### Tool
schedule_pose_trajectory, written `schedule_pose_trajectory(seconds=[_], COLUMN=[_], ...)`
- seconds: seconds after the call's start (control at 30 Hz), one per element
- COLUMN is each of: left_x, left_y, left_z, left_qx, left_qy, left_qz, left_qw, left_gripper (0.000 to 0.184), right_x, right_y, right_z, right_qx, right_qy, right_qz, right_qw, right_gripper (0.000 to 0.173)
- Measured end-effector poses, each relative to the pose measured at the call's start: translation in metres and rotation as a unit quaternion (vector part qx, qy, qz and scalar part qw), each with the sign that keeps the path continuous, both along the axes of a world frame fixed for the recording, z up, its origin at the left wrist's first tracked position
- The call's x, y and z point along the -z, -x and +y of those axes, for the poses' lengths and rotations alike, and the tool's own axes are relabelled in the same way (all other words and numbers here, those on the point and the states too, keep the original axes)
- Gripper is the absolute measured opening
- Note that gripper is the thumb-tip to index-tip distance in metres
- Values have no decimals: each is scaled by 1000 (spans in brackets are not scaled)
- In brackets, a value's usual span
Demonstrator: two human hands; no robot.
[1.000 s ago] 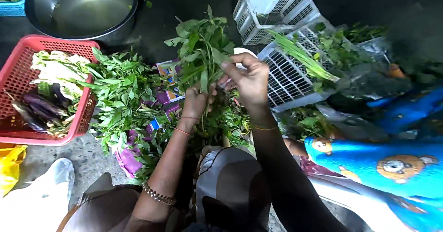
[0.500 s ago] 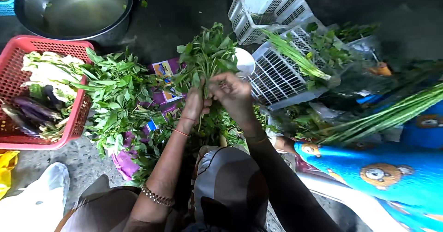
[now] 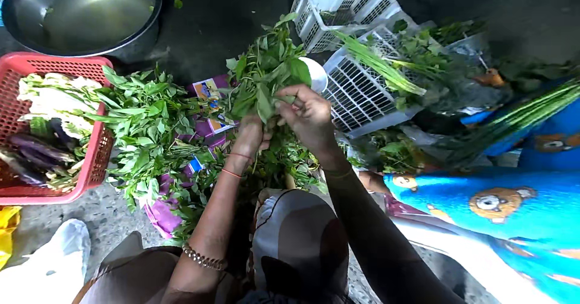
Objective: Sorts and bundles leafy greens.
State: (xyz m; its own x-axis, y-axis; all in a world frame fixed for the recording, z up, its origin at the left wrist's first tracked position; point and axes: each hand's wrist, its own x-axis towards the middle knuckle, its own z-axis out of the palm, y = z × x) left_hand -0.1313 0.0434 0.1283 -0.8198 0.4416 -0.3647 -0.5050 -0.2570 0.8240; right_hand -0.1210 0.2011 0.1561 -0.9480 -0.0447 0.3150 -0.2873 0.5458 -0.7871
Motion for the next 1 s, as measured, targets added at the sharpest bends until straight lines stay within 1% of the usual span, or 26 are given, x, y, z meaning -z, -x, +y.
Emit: schedule_pose_trajectory(seconds=[0.07,0.13,0.2,0.3,0.4,0.47,0.57,0.63,0.7,0.77,0.83,0.9,0.93,1.0], left_x=[-1,-1,0,-1,0,0,-1,-3,-5,-5,-4,-6,-6,-7], left_y=[0,0,-1,-3,-4,-4,-5,-6,-5,-2,0,3,5,7], left_z=[0,0,0,3,6,7,10,15,19,20,19,18,17,17], left_qx=[7,18,27,16,4,-14,-35,-52,-59,-59,-61,-62,-64,-73], left_qy=[-3,0,8,57,111,148,215,241,254,217,130,43,23,16], left_qz=[5,-5,-13,9,57,69,99,125,142,126,72,12,-10,-31], left_qw=[1000,1000,1000,998,992,986,971,961,955,966,987,997,998,997], left_gripper=[40,46,51,59,64,62,54,53,52,49,51,56,58,66], right_x=[-4,-2,0,5,5,9,10,9,10,9,13,18,22,26], right_y=[8,14,11,31,39,41,46,47,43,29,21,16,16,16], right_z=[-2,-3,0,0,-7,-12,-14,-15,-17,-15,-14,-17,-20,-23], right_qx=[-5,9,2,14,44,85,150,172,174,150,116,68,47,40], right_qy=[-42,-121,-206,-280,-329,-331,-309,-300,-289,-281,-237,-189,-181,-185], right_qz=[-19,21,67,116,154,180,201,200,194,170,176,176,173,162], right_qw=[999,992,976,953,931,922,918,917,921,933,948,964,967,968], right_gripper=[24,20,18,14,15,17,18,18,18,18,20,22,24,24])
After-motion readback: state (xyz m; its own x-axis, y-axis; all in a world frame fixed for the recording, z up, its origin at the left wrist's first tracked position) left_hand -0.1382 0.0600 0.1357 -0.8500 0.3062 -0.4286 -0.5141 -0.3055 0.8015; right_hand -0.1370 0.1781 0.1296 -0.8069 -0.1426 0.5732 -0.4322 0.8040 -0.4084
